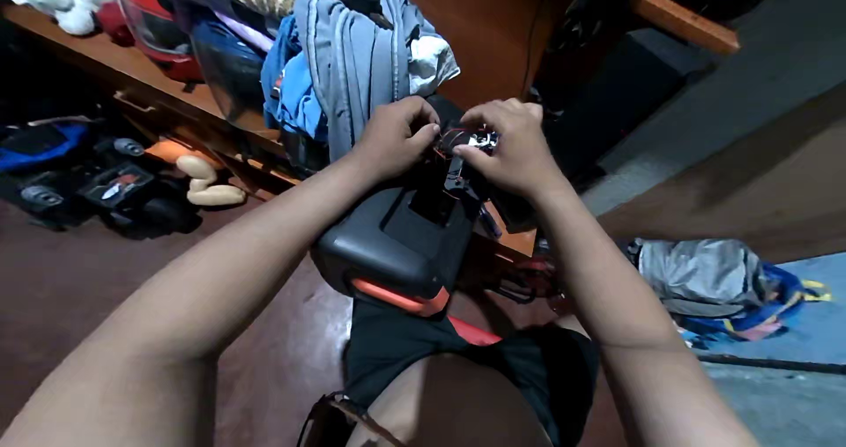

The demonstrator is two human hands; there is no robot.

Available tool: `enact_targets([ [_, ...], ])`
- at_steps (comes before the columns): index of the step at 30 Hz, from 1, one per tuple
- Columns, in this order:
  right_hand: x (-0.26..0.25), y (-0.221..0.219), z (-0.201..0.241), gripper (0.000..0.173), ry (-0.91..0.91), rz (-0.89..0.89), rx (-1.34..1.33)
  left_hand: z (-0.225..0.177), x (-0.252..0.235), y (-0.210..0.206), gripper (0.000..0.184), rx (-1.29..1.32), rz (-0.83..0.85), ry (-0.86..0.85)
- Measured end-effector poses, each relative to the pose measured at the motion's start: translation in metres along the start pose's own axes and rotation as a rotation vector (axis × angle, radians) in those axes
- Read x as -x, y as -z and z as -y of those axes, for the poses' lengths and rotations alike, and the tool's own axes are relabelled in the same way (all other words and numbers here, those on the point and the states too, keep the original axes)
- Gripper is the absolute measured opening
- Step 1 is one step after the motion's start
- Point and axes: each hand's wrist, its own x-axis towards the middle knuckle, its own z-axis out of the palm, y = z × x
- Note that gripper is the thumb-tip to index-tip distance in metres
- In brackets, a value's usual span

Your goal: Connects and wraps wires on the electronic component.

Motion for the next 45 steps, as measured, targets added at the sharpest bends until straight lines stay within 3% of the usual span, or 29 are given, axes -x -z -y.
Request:
enact_targets([
  [4, 0.001, -0.017, 0.002, 0.016, -0.034, 0.056, -0.083, -0.007, 0.001, 0.002, 0.024, 0.071, -0.012, 0.005],
  [11, -0.013, -0.029, 0.000, 0.011, -0.180, -0.070, -0.369, 0.007, 0.001, 0.000, 0.006, 0.258, 0.006, -0.018],
  [18, -0.021, -0.032, 0.007, 0.010, -0.257, -0.083, -0.454, 0.007, 0.002, 0.000, 0.015, 0.247, -0.021, -0.044],
  [29, -0.027, -0.031, 0.008, 0.008, -0.295, -0.036, -0.465, 0.006, 0.003, 0.002, 0.013, 0.227, -0.053, -0.011],
  [40, -0.028, -0.038, -0.001, 0.012, -0.156, -0.003, -0.555, 0.005, 0.002, 0.001, 0.013, 0.161, -0.044, 0.045],
  [45, -0.029, -0.043, -0.003, 0.015, -0.106, -0.036, -0.423, 0.002, 0.001, 0.002, 0.018, 0.075, 0.008, 0.080],
])
